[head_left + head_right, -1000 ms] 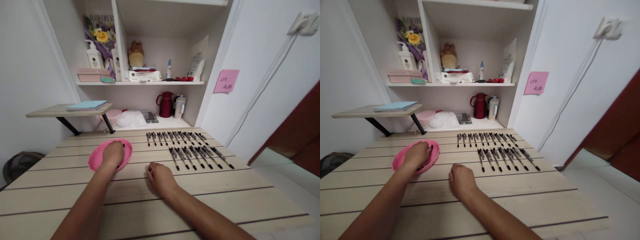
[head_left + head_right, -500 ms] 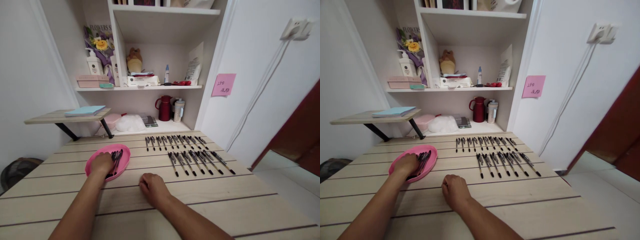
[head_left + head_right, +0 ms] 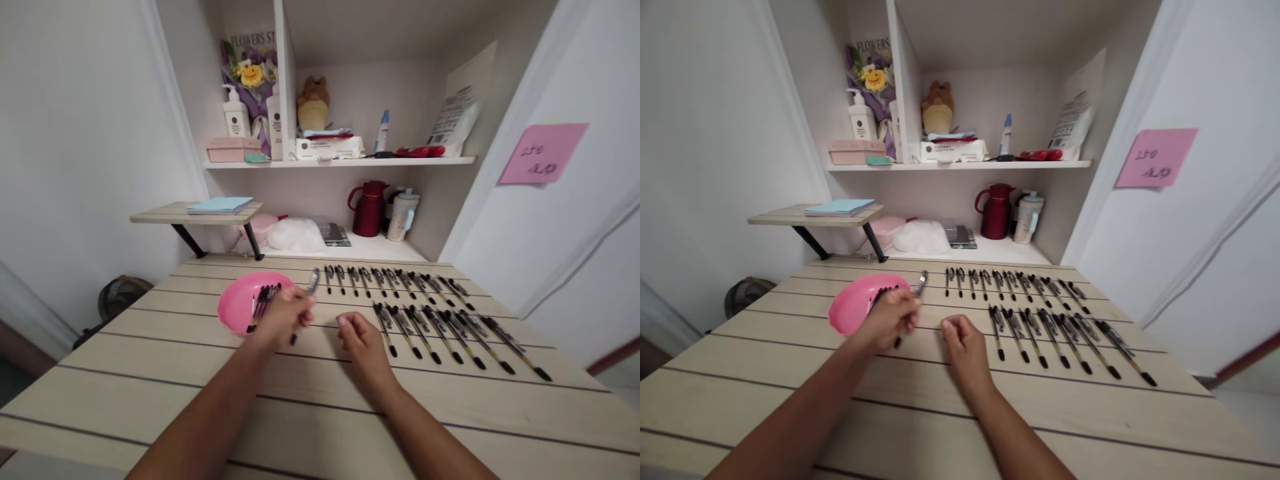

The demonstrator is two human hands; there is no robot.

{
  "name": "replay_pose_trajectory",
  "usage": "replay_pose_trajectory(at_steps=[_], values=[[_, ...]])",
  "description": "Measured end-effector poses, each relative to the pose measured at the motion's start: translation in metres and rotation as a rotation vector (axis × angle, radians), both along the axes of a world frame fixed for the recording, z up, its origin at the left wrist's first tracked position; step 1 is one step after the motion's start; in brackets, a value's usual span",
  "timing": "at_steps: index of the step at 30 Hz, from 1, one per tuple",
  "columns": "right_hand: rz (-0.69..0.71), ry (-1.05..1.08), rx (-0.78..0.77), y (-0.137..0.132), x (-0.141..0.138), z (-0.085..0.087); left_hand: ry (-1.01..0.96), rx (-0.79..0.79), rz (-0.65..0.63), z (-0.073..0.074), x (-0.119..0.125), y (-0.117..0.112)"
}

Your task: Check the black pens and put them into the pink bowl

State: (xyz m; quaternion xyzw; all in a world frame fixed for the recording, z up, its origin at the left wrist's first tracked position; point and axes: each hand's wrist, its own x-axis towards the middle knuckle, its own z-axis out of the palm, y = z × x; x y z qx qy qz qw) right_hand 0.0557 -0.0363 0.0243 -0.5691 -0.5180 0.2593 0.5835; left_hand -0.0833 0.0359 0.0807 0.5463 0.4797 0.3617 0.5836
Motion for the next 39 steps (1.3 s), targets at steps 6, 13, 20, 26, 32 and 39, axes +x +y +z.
replay_pose_trajectory(at_steps=[6,13,20,26,32,39], values=[[-0.074,0.31,-0.077,-0.001,0.009,0.004,-0.114,-0.016,-0.198,-0.053,0.052,-0.049],[0.081,0.604,-0.178,-0.006,0.01,0.013,-0.437,-0.401,-0.469,-0.054,0.042,-0.047],[0.086,0.71,-0.018,0.001,0.023,0.011,-0.554,-0.513,-0.589,-0.051,0.038,-0.049],[-0.081,0.678,0.15,0.01,0.045,0.008,-0.491,-0.467,-0.6,-0.054,0.039,-0.049],[-0.255,0.328,-0.033,0.028,0.088,0.016,-0.51,-0.479,-0.404,-0.058,0.041,-0.043],[-0.258,-0.836,-0.493,0.051,0.099,0.032,-0.505,-0.477,-0.395,-0.055,0.042,-0.043]])
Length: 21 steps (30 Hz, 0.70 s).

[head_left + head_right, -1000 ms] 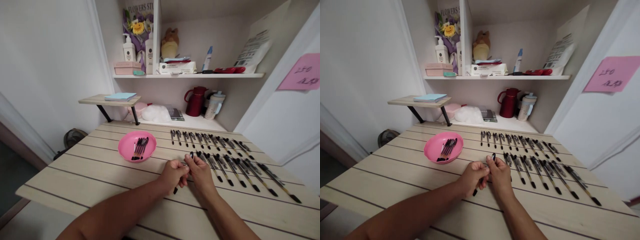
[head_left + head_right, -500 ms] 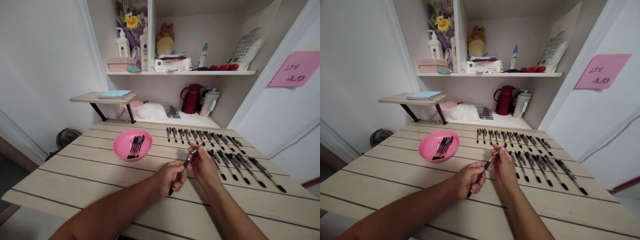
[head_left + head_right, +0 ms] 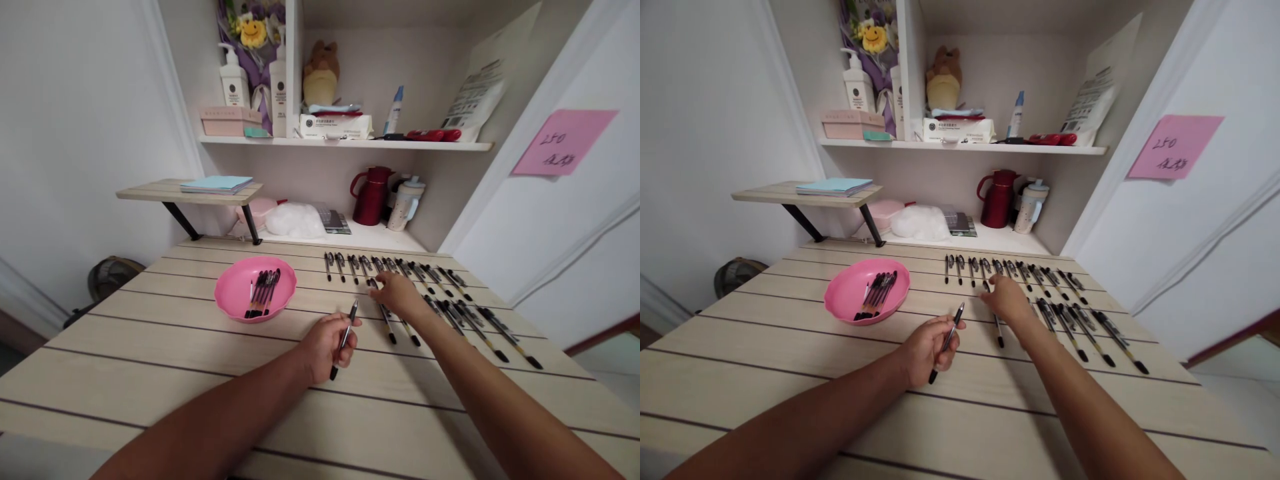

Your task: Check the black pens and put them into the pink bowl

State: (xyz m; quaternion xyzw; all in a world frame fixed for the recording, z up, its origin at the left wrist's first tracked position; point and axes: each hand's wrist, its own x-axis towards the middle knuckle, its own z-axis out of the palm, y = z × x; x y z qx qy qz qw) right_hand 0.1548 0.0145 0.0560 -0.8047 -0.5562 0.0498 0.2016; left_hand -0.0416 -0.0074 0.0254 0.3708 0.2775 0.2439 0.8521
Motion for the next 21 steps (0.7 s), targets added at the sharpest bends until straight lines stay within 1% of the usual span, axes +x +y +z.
replay_pose_trajectory(at_steps=[1,3,6,9,12,15,18,21], values=[[0.016,-0.097,-0.07,0.002,-0.004,-0.002,0.002,0.006,-0.001,0.0,0.0,0.0],[0.033,-0.199,-0.168,0.006,-0.012,-0.008,0.002,0.014,-0.006,0.0,0.001,0.0],[0.026,-0.225,-0.202,0.01,-0.02,-0.018,-0.004,0.018,-0.013,-0.002,0.001,0.0],[0.028,-0.24,-0.212,0.013,-0.021,-0.021,0.001,0.02,-0.013,-0.003,0.002,0.0],[0.035,-0.248,-0.209,0.013,-0.02,-0.016,0.005,0.02,-0.017,-0.004,0.002,0.001],[0.03,-0.252,-0.189,0.009,-0.013,-0.005,0.006,0.016,-0.019,-0.004,0.002,0.001],[-0.007,-0.275,-0.136,-0.001,0.001,0.005,0.007,0.018,-0.009,-0.004,0.002,0.001],[-0.047,-0.317,-0.103,-0.018,0.019,0.006,0.024,0.02,0.003,-0.003,0.002,0.0]])
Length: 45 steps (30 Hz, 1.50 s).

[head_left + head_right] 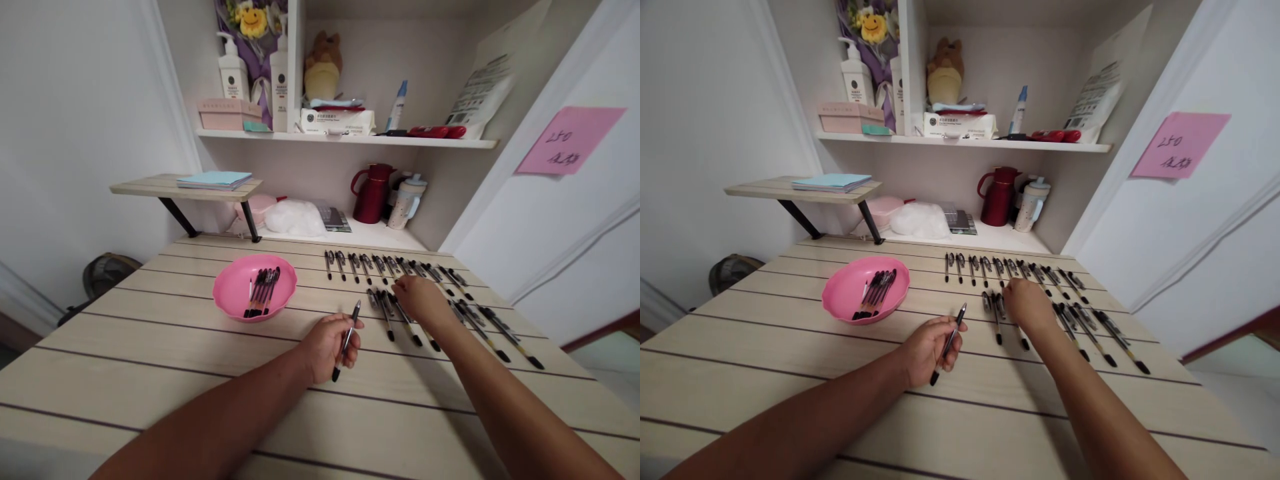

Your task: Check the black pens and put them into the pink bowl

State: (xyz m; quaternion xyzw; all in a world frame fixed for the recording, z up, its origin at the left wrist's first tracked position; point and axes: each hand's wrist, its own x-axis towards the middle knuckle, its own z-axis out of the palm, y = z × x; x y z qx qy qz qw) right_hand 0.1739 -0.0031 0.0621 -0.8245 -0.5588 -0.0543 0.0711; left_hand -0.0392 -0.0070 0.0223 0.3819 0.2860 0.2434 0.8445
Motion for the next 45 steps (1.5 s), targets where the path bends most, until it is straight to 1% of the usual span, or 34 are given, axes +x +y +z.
replay_pose_trajectory(at_steps=[3,5,10,13,15,19,31,40,45], values=[[-0.001,-0.014,-0.027,-0.019,0.01,-0.008,0.009,-0.005,-0.005,0.001,0.0,0.0],[0.008,0.005,-0.06,-0.03,0.006,-0.015,0.007,-0.008,-0.013,0.0,0.0,0.001],[0.008,0.06,-0.129,-0.048,-0.029,-0.025,-0.005,0.003,-0.019,-0.001,0.001,0.001],[-0.002,0.011,-0.15,-0.051,-0.047,-0.026,0.003,0.003,-0.009,0.0,0.001,0.001],[0.011,-0.032,-0.163,-0.051,-0.051,-0.026,0.008,0.003,-0.005,0.0,0.001,0.0],[0.038,-0.075,-0.165,-0.052,-0.049,-0.028,0.0,0.002,-0.003,0.001,0.0,0.0],[0.014,-0.076,-0.222,-0.058,-0.037,-0.028,0.003,0.014,-0.007,0.001,0.0,-0.001],[0.002,-0.076,-0.199,-0.059,-0.035,-0.03,-0.008,0.026,-0.005,0.0,0.001,-0.001],[-0.005,-0.063,-0.127,-0.062,-0.035,-0.029,0.0,0.019,-0.009,0.001,0.0,-0.001]])
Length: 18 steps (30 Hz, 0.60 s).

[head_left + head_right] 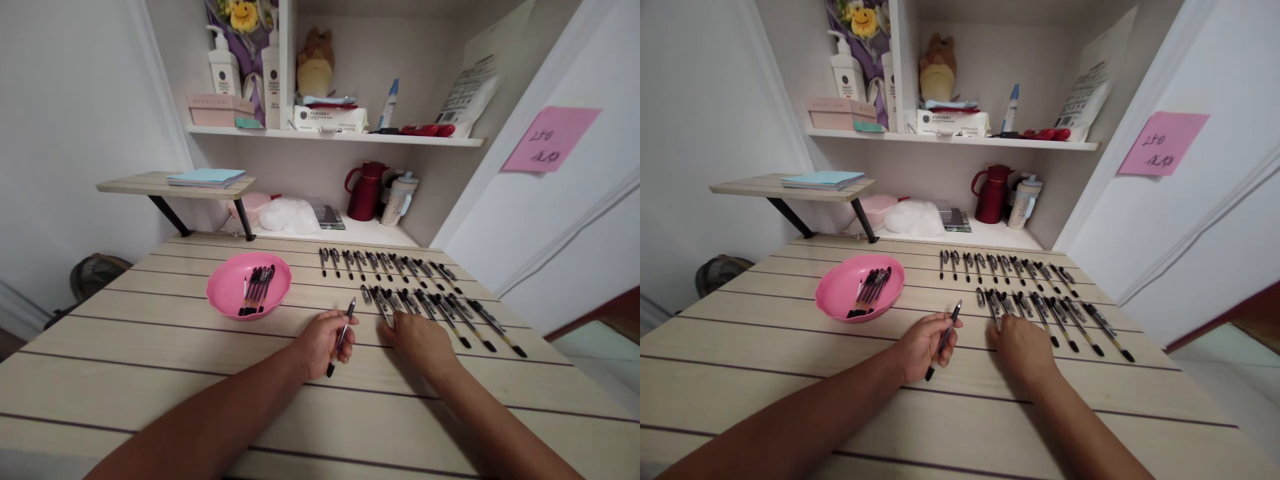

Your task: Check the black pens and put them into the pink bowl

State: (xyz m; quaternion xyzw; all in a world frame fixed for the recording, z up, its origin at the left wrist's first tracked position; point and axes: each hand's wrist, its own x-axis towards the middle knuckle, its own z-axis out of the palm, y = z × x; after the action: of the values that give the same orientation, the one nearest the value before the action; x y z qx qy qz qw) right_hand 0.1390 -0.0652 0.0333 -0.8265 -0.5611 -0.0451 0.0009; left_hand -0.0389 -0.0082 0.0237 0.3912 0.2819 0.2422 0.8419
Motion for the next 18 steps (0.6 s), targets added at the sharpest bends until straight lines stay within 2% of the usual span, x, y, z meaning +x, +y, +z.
replay_pose_trajectory(at_steps=[2,4,7,10,14,18], values=[[0.004,0.058,0.084,0.0,-0.001,0.001,-0.003,0.001,-0.009,0.0,0.0,0.0],[0.045,0.239,0.205,0.001,-0.005,0.002,-0.014,0.012,-0.017,-0.001,0.0,0.0],[0.111,0.774,0.379,0.007,-0.017,0.001,-0.031,0.041,-0.032,-0.002,0.001,0.0],[0.055,1.244,0.476,0.016,-0.033,-0.001,-0.043,0.069,-0.062,-0.003,0.001,-0.001],[-0.028,1.487,0.578,0.022,-0.047,-0.005,-0.036,0.073,-0.056,-0.003,0.003,-0.004],[-0.066,1.649,0.542,0.021,-0.052,-0.008,-0.024,0.077,-0.03,-0.004,0.004,-0.006]])
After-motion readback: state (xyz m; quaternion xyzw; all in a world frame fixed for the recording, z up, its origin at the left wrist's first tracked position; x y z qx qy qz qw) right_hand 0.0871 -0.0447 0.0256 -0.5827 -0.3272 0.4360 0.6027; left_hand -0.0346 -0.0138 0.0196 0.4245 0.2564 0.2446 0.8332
